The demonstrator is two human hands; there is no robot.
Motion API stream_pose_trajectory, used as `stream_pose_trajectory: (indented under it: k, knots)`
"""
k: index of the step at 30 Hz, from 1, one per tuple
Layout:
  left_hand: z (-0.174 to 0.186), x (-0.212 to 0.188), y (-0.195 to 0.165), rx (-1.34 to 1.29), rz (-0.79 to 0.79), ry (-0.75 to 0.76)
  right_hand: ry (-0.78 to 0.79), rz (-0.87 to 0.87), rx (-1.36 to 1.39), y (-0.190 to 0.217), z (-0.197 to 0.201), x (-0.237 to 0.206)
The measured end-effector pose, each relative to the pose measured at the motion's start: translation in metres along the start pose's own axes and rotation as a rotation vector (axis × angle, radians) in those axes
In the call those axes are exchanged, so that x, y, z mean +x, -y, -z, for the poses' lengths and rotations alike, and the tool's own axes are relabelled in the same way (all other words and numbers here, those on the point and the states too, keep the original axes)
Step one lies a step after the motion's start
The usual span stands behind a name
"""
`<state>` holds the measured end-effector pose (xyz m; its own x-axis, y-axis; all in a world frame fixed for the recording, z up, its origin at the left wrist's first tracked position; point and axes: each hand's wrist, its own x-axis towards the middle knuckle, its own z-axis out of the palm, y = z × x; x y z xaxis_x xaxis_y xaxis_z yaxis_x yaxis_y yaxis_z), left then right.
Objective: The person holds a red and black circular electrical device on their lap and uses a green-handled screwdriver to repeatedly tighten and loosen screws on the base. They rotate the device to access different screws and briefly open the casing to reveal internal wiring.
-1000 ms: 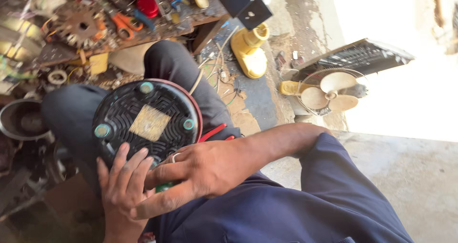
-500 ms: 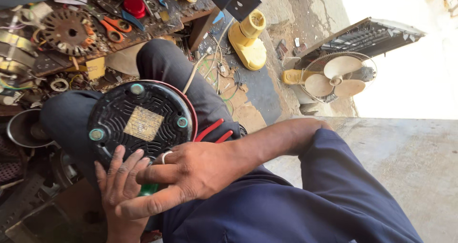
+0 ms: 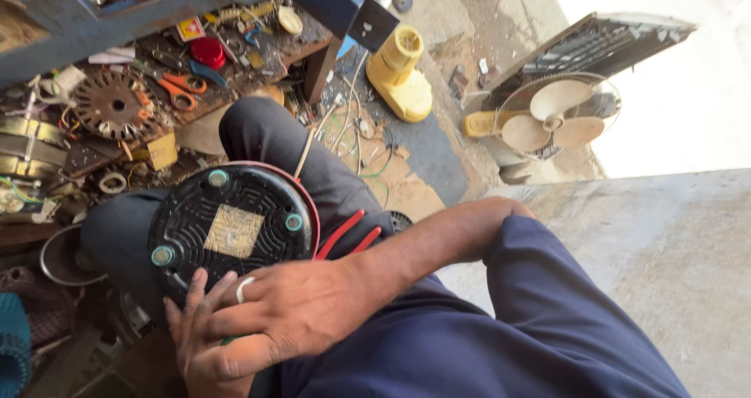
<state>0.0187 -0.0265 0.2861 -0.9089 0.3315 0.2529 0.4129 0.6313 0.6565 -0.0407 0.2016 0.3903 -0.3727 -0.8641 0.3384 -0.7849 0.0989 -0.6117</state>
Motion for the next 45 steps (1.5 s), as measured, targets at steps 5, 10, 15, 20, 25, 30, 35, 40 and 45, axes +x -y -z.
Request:
stream_pose_trajectory:
  k: [5,10,15,20,25,30,35,40,45]
  knots:
    - [-0.007,-0.011,0.009,0.084,-0.008,-0.008,-0.039,-0.002,0.176,-0.006,-0.011,-0.009]
    - [-0.016,-0.015,0.015,0.135,0.035,-0.02,0.019,-0.152,-0.133,0.001,-0.027,-0.005]
    - [-0.013,-0.015,0.008,0.129,-0.012,0.002,-0.214,0.029,0.059,0.0,-0.02,-0.005]
    - [-0.005,-0.01,0.002,0.051,0.013,-0.014,0.139,-0.083,-0.023,-0.001,-0.015,-0.002]
    - [0.004,-0.003,0.003,0.032,-0.069,-0.016,-0.144,0.047,-0.104,0.003,0.0,0.019]
    - [0.014,-0.014,0.012,-0.042,-0.041,-0.015,0.128,-0.013,0.267,-0.008,0.005,0.02]
    - [0.018,-0.028,0.021,-0.012,0.014,-0.001,-0.058,0.038,-0.136,-0.011,-0.025,0.033]
    - [0.012,-0.031,0.026,-0.014,0.016,-0.032,0.096,0.034,0.204,-0.003,-0.011,0.041]
    - [0.01,-0.033,0.028,-0.027,0.019,-0.045,-0.029,-0.038,-0.098,0.0,-0.025,0.039]
